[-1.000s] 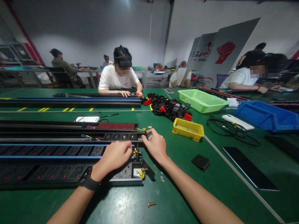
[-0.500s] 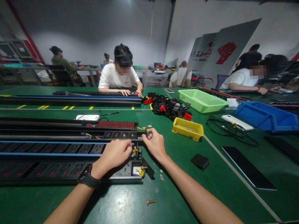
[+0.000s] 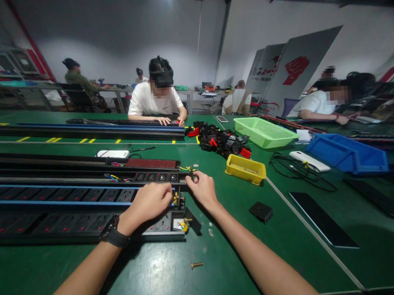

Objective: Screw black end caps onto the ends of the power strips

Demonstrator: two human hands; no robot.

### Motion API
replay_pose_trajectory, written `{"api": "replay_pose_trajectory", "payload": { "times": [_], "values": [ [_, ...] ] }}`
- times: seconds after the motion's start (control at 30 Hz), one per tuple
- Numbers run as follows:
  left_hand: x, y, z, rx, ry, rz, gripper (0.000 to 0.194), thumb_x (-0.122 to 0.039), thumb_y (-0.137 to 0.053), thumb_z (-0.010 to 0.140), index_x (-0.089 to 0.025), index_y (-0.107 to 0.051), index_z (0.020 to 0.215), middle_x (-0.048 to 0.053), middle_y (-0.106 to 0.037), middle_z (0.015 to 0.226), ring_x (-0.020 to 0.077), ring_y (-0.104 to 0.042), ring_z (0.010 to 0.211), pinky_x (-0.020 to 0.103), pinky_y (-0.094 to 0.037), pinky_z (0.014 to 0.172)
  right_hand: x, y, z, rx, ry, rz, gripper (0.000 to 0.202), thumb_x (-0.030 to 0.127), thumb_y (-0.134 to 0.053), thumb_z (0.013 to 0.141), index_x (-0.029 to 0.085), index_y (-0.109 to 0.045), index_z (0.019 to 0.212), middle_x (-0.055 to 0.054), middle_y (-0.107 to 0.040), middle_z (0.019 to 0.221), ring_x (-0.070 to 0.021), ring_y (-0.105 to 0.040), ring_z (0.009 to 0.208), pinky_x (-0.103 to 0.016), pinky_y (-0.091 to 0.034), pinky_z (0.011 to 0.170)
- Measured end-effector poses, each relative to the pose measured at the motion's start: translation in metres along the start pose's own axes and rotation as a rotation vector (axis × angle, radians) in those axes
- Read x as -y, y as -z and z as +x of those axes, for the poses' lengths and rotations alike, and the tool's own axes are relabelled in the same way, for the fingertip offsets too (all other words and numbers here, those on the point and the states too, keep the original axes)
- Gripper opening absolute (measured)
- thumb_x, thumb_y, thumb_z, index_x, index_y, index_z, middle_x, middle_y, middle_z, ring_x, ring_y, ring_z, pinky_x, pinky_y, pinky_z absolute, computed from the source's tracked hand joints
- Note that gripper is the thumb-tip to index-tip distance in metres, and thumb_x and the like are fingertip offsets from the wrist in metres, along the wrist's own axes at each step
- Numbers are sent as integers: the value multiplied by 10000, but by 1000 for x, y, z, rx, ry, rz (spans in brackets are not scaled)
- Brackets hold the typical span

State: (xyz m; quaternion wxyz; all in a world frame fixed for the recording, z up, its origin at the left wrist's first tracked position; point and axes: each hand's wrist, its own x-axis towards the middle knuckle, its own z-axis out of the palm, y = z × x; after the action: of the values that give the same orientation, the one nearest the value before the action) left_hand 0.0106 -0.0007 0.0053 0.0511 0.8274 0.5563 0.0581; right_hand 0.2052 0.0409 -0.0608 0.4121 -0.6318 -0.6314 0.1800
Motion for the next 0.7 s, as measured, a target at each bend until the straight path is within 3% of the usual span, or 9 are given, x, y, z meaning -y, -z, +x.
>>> {"api": "replay_pose_trajectory", "payload": {
  "times": [0.2, 0.53, 0.7],
  "values": [
    [1, -1, 1, -1, -3, 5, 284, -282, -423, 960, -253, -694, 884, 42, -767, 903, 260, -711, 831, 289, -362, 632, 1, -1, -3, -46, 64, -111, 281, 384, -606, 910, 207, -681, 706, 26, -593, 567, -132, -491, 535, -252, -266, 569],
    [-2, 2, 0, 3, -1, -1, 283, -273, -431, 958, -239, -699, 874, 63, -759, 894, 264, -713, 835, 294, -383, 630, 6, 1, -10, -44, 143, -250, 260, 325, -537, 974, 199, -702, 816, -54, -733, 808, -174, -624, 707, -253, -321, 628],
    [-2, 4, -1, 9, -1, -15, 270, -262, -446, 958, -234, -704, 884, 62, -763, 907, 259, -717, 841, 283, -395, 638, 5, -1, -9, -45, 75, -223, 258, 334, -529, 969, 207, -709, 834, -52, -735, 805, -189, -637, 705, -264, -336, 628]
  ]
}}
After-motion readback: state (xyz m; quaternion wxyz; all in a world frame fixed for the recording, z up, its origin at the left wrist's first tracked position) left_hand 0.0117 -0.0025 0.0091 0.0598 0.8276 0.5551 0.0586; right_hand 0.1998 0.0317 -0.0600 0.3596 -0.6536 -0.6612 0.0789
